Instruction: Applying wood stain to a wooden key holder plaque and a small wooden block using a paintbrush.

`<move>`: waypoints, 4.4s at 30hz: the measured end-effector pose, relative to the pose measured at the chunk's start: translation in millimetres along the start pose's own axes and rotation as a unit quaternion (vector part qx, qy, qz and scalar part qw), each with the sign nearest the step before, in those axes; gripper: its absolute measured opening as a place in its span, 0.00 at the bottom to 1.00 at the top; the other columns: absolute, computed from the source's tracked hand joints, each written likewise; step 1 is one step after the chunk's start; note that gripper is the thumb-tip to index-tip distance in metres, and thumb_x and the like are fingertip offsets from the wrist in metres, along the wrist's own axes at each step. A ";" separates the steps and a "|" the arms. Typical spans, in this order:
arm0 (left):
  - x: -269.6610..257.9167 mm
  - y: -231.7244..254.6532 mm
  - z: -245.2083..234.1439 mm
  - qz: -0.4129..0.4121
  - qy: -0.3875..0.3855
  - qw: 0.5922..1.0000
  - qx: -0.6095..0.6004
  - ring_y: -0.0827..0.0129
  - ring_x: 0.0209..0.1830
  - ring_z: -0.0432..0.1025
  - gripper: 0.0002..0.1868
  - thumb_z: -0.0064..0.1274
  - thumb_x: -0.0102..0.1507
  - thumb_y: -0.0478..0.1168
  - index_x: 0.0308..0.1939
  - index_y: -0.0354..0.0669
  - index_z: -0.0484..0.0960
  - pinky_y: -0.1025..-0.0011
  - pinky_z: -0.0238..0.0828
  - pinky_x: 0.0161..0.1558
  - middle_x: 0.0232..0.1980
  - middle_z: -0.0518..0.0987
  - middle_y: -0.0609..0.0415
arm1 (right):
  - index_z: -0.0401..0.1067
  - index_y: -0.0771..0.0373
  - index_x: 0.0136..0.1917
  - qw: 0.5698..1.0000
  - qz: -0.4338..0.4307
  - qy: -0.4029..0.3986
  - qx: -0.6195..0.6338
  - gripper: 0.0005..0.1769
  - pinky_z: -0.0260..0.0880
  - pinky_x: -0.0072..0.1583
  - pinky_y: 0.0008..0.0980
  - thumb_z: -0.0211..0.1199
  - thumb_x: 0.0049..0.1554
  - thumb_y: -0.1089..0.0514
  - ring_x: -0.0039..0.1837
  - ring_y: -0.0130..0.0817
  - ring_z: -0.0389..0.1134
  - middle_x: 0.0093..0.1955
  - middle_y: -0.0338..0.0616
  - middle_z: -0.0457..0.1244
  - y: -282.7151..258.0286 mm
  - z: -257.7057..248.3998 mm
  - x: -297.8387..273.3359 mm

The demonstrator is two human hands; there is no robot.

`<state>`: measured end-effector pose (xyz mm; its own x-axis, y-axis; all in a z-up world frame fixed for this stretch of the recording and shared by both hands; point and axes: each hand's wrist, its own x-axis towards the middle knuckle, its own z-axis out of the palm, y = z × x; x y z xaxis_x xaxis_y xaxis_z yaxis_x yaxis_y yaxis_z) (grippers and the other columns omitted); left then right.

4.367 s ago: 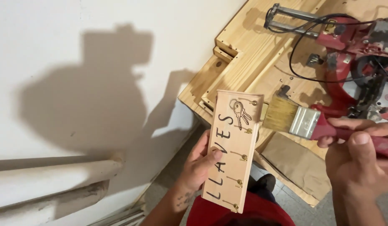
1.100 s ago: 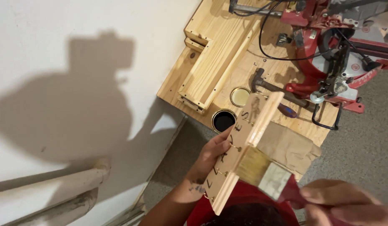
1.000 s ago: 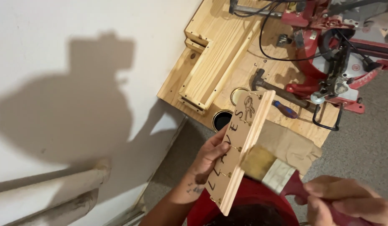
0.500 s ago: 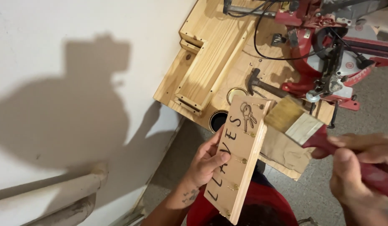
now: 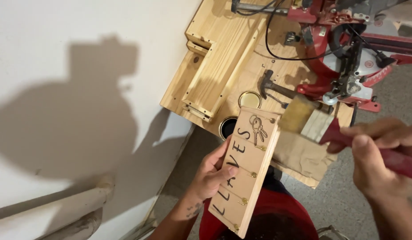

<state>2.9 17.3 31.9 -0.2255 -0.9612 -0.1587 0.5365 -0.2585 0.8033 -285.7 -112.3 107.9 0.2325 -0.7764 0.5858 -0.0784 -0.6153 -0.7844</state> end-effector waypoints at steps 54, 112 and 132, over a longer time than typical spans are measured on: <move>11.1 -27.7 21.6 0.053 -0.006 0.992 -0.113 0.66 0.48 0.76 0.48 0.60 0.66 0.47 0.82 0.35 0.50 0.74 0.82 0.49 0.60 0.76 0.46 | 0.51 0.52 0.32 0.976 0.208 0.047 -0.041 0.19 0.87 0.42 0.27 0.50 0.64 0.63 0.37 0.27 0.76 0.51 0.40 0.66 -80.1 -19.4 -93.4; -38.1 -25.3 -48.8 0.206 0.230 0.950 -0.037 0.57 0.74 0.63 0.49 0.59 0.63 0.34 0.82 0.44 0.46 0.60 0.64 0.74 0.79 0.61 0.42 | 0.63 0.64 0.55 0.714 0.603 0.262 0.241 0.21 0.76 0.41 0.27 0.52 0.70 0.42 0.37 0.35 0.70 0.35 0.48 0.65 161.2 143.9 -93.4; 16.0 -11.1 -13.6 0.092 0.247 0.957 -0.122 0.55 0.60 0.73 0.47 0.70 0.51 0.43 0.71 0.41 0.65 0.55 0.74 0.65 0.63 0.77 0.44 | 0.70 0.52 0.44 0.783 0.482 0.195 0.342 0.20 0.48 0.29 0.13 0.69 0.57 0.37 0.27 0.12 0.53 0.26 0.26 0.56 24.4 83.5 -15.1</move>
<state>4.4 3.6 12.6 0.2711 -0.9051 -0.3277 0.7176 -0.0368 0.6954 -210.1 -104.2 62.9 0.0598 -0.8993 -0.4333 0.5329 0.3958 -0.7479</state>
